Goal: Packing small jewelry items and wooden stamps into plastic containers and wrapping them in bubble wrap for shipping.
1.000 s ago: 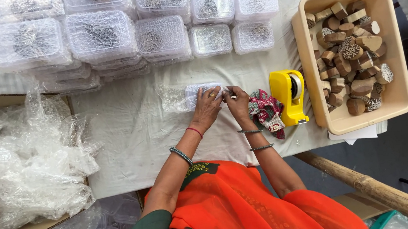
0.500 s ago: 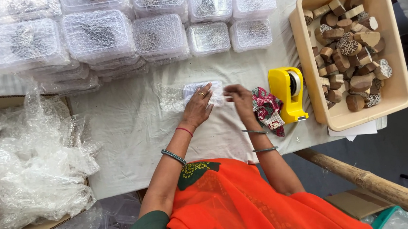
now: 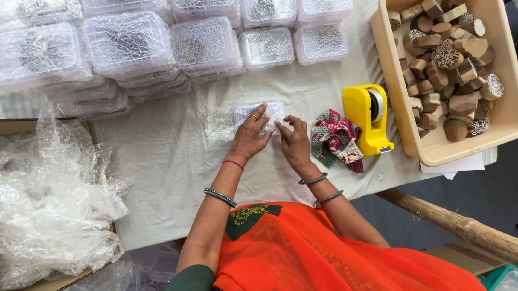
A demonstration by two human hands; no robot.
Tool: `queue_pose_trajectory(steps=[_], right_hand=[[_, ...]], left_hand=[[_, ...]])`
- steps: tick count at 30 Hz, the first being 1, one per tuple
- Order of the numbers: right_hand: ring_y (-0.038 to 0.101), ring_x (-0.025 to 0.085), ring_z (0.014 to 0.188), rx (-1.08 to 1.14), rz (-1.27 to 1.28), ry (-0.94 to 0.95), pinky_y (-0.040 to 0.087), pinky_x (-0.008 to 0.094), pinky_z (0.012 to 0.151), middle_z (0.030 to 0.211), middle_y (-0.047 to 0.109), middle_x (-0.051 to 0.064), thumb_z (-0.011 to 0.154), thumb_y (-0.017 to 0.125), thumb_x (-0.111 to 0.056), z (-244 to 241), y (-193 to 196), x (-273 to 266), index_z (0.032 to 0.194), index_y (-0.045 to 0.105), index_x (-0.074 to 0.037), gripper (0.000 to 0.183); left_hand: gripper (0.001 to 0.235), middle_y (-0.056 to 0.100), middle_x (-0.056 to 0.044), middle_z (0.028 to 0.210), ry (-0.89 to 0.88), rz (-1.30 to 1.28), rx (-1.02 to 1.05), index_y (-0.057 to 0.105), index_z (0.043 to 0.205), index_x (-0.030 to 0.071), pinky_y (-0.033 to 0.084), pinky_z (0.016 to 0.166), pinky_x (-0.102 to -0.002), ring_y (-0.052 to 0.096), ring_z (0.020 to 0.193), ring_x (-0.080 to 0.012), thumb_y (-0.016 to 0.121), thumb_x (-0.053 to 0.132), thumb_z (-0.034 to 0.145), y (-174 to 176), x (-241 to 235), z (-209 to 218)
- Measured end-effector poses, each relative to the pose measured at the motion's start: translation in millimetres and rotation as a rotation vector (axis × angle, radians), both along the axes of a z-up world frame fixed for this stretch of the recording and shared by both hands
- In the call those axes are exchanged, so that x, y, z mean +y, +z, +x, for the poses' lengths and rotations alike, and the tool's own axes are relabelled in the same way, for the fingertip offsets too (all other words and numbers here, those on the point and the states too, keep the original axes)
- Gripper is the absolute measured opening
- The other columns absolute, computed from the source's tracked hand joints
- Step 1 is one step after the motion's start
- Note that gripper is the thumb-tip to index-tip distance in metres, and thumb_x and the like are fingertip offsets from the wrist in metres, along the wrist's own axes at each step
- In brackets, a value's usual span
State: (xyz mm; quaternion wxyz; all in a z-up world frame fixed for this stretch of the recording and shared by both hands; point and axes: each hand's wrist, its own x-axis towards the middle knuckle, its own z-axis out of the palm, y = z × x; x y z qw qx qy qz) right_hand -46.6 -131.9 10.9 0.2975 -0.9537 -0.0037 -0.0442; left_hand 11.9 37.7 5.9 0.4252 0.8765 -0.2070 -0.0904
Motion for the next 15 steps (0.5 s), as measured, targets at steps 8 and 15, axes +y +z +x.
queue_pose_trajectory(steps=[8,15], right_hand=[[0.045,0.027,0.145,-0.087,-0.298,0.3,0.042,0.042,0.111,0.15,0.055,0.01,0.087,0.059,0.002,8.1,-1.0,-8.5,0.132,0.067,-0.001,0.045],[0.052,0.027,0.137,-0.012,-0.182,0.35,0.045,0.043,0.107,0.146,0.059,0.009,0.085,0.063,0.002,22.9,10.9,-12.1,0.123,0.072,-0.001,0.04]], left_hand=[[0.041,0.047,-0.005,0.158,0.042,0.238,-0.294,0.061,0.139,0.005,0.032,0.124,-0.044,0.04,0.148,-0.0245,0.06,0.017,0.099,14.0,-8.9,-29.5],[0.053,0.036,0.004,0.163,-0.01,0.434,-0.223,0.048,0.151,0.013,0.02,0.125,-0.051,0.027,0.153,-0.0208,0.055,0.03,0.101,-10.3,-5.1,-53.6]])
